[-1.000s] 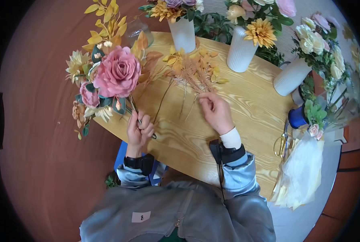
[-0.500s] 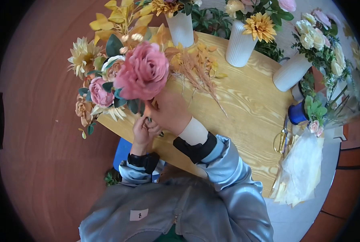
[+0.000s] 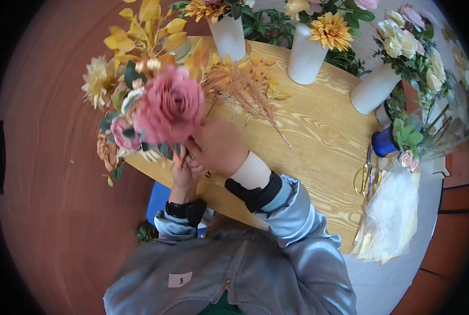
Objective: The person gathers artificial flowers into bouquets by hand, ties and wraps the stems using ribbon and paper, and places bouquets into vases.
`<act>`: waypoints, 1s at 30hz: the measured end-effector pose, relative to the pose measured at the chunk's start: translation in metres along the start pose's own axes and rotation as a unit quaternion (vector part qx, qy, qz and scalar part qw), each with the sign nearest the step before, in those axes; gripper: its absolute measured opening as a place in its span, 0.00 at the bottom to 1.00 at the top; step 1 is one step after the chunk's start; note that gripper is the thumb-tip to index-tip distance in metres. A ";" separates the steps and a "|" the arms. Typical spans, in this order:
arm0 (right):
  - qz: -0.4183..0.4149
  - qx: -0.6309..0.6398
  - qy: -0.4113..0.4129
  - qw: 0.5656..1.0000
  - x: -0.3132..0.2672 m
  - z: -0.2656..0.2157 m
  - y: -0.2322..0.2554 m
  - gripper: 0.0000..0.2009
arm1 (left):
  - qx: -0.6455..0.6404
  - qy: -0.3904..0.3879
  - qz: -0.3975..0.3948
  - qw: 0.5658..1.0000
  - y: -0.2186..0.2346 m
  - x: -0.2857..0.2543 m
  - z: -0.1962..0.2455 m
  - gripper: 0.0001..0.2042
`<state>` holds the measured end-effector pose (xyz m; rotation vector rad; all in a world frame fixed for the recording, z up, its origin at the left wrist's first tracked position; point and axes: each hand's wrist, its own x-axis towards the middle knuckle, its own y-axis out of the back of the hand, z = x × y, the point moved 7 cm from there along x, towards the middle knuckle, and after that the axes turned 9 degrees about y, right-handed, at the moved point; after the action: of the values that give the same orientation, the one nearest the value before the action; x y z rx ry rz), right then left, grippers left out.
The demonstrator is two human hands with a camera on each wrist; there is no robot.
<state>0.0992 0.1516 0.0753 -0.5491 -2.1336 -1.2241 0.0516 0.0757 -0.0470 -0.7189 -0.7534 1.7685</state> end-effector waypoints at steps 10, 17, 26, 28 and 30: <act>0.065 0.061 -0.223 0.971 -0.057 0.066 0.044 0.08 | 0.120 -0.122 -0.084 0.982 -0.027 -0.009 0.031 0.14; -0.009 -0.142 -0.370 0.918 -0.118 0.127 0.066 0.10 | 0.016 -0.082 -0.087 0.993 -0.030 -0.003 0.033 0.14; -0.049 -0.115 -0.364 0.923 -0.129 0.133 0.054 0.09 | 0.018 -0.083 -0.081 0.993 -0.031 0.000 0.038 0.14; 0.028 -0.034 -0.359 0.932 -0.124 0.118 0.068 0.09 | 0.004 -0.080 -0.090 0.993 -0.030 0.002 0.036 0.14; 0.067 0.027 -0.352 0.933 -0.125 0.112 0.069 0.08 | -0.007 -0.085 -0.099 0.991 -0.031 0.003 0.037 0.14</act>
<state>0.1991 0.2760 -0.0106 -1.2348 -2.6330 -0.9708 0.0406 0.0809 -0.0007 -0.4885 -0.9199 1.6572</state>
